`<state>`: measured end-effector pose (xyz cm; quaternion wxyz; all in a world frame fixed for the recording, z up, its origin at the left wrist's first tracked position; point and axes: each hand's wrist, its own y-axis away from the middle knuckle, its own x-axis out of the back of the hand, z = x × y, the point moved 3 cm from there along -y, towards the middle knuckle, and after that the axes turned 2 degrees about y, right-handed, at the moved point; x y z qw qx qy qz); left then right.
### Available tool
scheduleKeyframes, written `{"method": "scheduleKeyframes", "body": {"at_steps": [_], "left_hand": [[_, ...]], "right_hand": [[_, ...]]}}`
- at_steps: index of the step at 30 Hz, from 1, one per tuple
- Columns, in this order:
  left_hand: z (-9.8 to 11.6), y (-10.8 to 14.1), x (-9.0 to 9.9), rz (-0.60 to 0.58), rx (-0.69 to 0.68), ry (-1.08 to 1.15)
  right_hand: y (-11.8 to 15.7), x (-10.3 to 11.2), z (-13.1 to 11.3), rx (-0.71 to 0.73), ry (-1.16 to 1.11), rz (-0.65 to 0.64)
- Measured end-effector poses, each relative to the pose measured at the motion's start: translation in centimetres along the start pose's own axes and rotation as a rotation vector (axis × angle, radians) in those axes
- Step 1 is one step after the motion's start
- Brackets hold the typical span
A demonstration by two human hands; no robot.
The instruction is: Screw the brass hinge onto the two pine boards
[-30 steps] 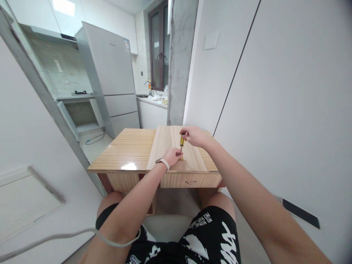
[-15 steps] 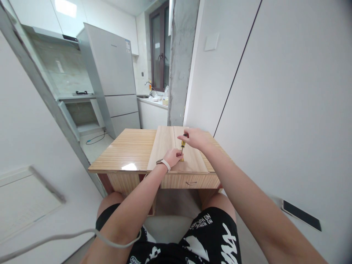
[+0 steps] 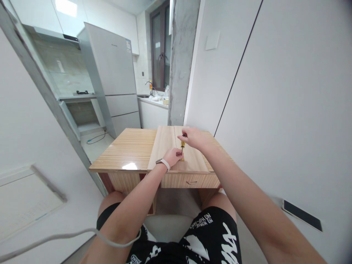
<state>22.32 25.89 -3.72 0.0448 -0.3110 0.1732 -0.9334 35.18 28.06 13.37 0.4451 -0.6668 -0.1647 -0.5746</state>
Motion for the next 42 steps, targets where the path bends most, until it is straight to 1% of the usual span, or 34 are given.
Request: {"method": "scheduleKeyframes", "body": {"at_steps": [3, 5, 7, 10, 12, 14, 19, 23, 27, 29, 33, 35, 38, 42], "left_hand": [[0.3, 0.1, 0.2, 0.022, -0.008, -0.078], [0.4, 0.0, 0.2, 0.025, -0.002, -0.097], [0.4, 0.0, 0.3, 0.016, -0.003, -0.099], [0.4, 0.0, 0.3, 0.005, -0.015, -0.1], [0.5, 0.0, 0.3, 0.007, -0.025, -0.093], [0.6, 0.1, 0.4, 0.004, -0.026, -0.075], [0.9, 0.3, 0.6, -0.016, 0.025, -0.039], [1.3, 0.2, 1.0, -0.01, 0.011, -0.101], [1.4, 0.0, 0.9, -0.028, 0.017, -0.127], [1.3, 0.0, 0.9, -0.031, 0.022, -0.114], [1.3, 0.2, 0.9, -0.024, 0.006, -0.082], [1.3, 0.2, 0.9, -0.028, -0.008, -0.075], [1.3, 0.2, 0.9, -0.044, -0.014, -0.059], [1.5, 0.1, 1.1, -0.032, -0.003, -0.061]], "right_hand": [[0.2, -0.5, 0.3, -0.07, 0.062, 0.001], [0.3, -0.5, 0.6, -0.083, 0.041, -0.011], [0.3, -0.2, 0.7, -0.044, -0.05, -0.018], [0.4, 0.3, 0.5, 0.076, -0.229, -0.059], [0.3, 0.6, 0.2, 0.113, -0.276, -0.094], [0.2, 0.8, 0.0, 0.102, -0.246, -0.101], [-0.1, 0.5, -0.4, 0.066, -0.058, -0.082], [0.0, 0.0, -0.1, -0.042, 0.081, -0.048], [0.0, -0.1, 0.1, -0.109, 0.137, -0.081], [0.0, 0.2, 0.2, -0.092, 0.084, -0.097], [0.0, 0.9, -0.2, 0.064, -0.105, -0.124], [0.1, 1.1, -0.4, 0.099, -0.136, -0.144], [0.1, 1.4, -0.6, 0.088, -0.086, -0.142], [0.2, 1.1, -0.9, 0.058, 0.033, -0.123]]}}
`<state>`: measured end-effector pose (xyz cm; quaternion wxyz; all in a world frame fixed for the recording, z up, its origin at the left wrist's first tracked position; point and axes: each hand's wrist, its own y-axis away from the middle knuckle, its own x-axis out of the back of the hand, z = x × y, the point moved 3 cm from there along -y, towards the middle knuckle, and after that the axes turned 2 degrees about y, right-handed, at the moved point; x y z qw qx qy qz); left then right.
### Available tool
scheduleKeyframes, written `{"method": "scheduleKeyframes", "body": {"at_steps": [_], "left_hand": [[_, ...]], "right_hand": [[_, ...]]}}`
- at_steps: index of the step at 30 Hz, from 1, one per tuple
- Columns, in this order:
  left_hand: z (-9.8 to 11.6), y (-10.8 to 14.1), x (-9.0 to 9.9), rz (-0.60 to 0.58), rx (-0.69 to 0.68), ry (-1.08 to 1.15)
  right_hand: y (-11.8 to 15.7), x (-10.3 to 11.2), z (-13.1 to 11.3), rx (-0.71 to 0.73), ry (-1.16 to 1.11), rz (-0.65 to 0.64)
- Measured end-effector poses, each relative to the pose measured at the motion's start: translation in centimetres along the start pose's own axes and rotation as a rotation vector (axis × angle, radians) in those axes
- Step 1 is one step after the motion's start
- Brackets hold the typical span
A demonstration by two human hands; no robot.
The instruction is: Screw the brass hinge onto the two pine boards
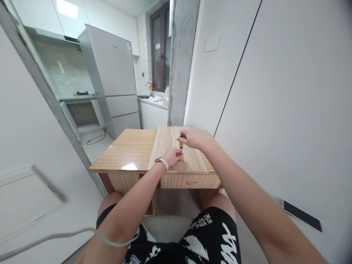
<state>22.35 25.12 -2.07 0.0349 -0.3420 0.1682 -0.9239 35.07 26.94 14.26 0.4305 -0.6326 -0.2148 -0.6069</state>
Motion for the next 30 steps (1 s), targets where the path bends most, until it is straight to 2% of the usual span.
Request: {"method": "scheduleKeyframes", "body": {"at_steps": [5, 8, 10, 13, 16, 23, 26, 30], "left_hand": [[0.5, 0.0, 0.3, 0.072, -0.002, -0.035], [0.7, -0.1, 0.3, 0.077, -0.012, -0.07], [0.6, -0.2, 0.2, 0.064, -0.014, -0.069], [0.3, -0.2, 0.2, 0.051, -0.007, -0.067], [0.2, -0.2, 0.1, 0.036, 0.008, -0.029], [0.9, 0.2, 0.5, 0.025, 0.038, 0.012], [1.5, 0.4, 0.9, 0.089, 0.035, 0.045], [2.9, 0.4, 1.6, 0.26, 0.034, 0.076]], "right_hand": [[0.0, -0.9, 0.2, -0.177, 0.111, 0.015], [0.1, -1.1, 0.3, -0.228, 0.126, 0.019], [0.3, -0.9, 0.3, -0.212, 0.083, 0.035], [0.4, -0.4, 0.2, -0.073, -0.072, 0.048], [0.5, -0.1, -0.1, 0.028, -0.167, -0.016], [0.0, -0.2, -0.4, -0.01, -0.007, -0.024], [-0.1, -0.7, 0.0, -0.063, 0.075, 0.003], [0.1, -1.1, 0.4, -0.176, 0.138, 0.01]]}}
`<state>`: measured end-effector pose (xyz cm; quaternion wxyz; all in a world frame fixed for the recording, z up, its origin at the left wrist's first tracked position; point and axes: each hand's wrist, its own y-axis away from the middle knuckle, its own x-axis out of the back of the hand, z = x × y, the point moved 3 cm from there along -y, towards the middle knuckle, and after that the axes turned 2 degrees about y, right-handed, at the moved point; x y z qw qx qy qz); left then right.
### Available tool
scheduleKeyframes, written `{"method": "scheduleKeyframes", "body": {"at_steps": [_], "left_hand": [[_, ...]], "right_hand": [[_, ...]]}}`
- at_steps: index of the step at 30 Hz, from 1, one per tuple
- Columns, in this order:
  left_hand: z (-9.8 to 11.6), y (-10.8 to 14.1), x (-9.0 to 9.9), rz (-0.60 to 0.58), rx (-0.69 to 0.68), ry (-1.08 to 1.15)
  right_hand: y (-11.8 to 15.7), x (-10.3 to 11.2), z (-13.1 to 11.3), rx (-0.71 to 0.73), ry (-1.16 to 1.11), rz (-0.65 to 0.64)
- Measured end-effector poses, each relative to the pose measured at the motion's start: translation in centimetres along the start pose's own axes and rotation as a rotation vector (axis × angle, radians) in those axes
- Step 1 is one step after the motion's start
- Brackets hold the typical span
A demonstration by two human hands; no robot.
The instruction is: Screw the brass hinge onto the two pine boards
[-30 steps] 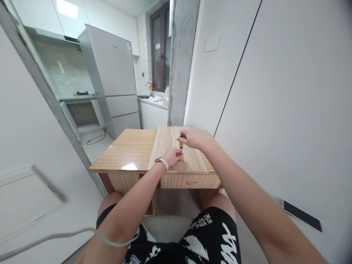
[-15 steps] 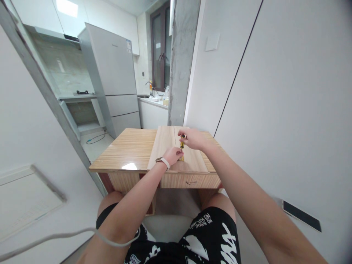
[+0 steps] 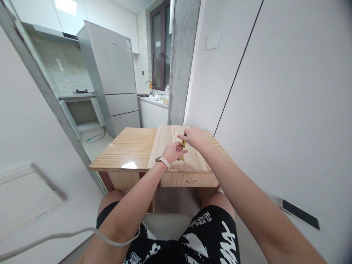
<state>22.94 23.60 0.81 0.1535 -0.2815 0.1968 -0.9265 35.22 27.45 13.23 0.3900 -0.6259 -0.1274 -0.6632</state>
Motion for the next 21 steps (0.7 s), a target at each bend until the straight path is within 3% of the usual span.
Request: {"method": "scheduleKeyframes", "body": {"at_steps": [3, 6, 13, 21], "left_hand": [[1.1, -0.2, 0.2, 0.065, -0.027, 0.034], [1.4, -0.4, 0.1, 0.049, -0.052, 0.046], [0.6, -0.8, 0.0, -0.004, -0.062, 0.083], [1.0, -0.7, 0.4, -0.021, 0.005, 0.169]], "right_hand": [[0.3, 0.0, 0.0, -0.057, 0.023, 0.003], [0.4, 0.1, 0.1, -0.08, 0.003, -0.014], [0.4, 0.2, 0.4, 0.22, -0.221, -0.051], [-0.4, 0.0, 0.5, 0.208, -0.136, -0.061]]}}
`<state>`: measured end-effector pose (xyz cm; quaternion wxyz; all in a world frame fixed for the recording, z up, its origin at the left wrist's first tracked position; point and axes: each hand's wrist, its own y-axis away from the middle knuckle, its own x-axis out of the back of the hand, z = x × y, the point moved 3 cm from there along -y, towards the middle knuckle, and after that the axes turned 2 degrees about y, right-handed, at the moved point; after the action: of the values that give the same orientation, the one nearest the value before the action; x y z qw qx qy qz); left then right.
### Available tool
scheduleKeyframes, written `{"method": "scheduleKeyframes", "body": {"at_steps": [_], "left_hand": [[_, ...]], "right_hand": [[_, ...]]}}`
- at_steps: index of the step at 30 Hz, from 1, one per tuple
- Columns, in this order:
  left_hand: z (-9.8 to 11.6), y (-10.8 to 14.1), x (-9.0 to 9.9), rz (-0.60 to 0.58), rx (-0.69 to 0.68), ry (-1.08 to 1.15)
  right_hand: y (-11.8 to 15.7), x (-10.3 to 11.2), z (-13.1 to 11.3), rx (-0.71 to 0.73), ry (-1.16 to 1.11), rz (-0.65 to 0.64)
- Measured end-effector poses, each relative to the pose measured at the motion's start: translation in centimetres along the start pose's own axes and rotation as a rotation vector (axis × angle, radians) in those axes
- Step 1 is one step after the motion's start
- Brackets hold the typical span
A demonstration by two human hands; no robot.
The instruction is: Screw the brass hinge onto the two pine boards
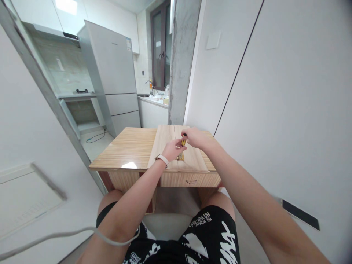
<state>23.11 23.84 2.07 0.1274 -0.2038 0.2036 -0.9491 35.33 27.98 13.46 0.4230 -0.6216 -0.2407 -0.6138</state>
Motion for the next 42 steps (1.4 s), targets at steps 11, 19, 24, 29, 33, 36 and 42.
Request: {"method": "scheduleKeyframes", "body": {"at_steps": [11, 19, 24, 29, 33, 36, 42], "left_hand": [[1.2, 0.0, 0.1, 0.123, -0.005, -0.092], [0.6, -0.3, 0.4, 0.016, -0.041, -0.083], [0.4, -0.3, 0.1, -0.05, -0.022, 0.042], [-0.1, 0.2, -0.1, -0.018, -0.004, 0.188], [-0.6, 0.5, -0.1, 0.016, -0.027, 0.135], [-0.2, 0.6, 0.0, 0.052, -0.043, 0.042], [1.0, 0.6, 0.1, 0.111, -0.03, -0.01]], "right_hand": [[0.0, -0.3, -0.7, -0.187, 0.163, 0.035], [0.6, 0.2, -1.2, 0.038, -0.075, -0.01], [0.3, 0.0, -0.6, 0.01, -0.082, -0.009], [-0.2, -0.1, -0.5, 0.027, -0.023, -0.011], [-0.4, 0.2, -0.6, 0.004, 0.059, -0.012], [-0.4, 0.2, -0.7, -0.036, 0.108, -0.016], [0.0, -0.1, -1.1, -0.179, 0.19, 0.041]]}}
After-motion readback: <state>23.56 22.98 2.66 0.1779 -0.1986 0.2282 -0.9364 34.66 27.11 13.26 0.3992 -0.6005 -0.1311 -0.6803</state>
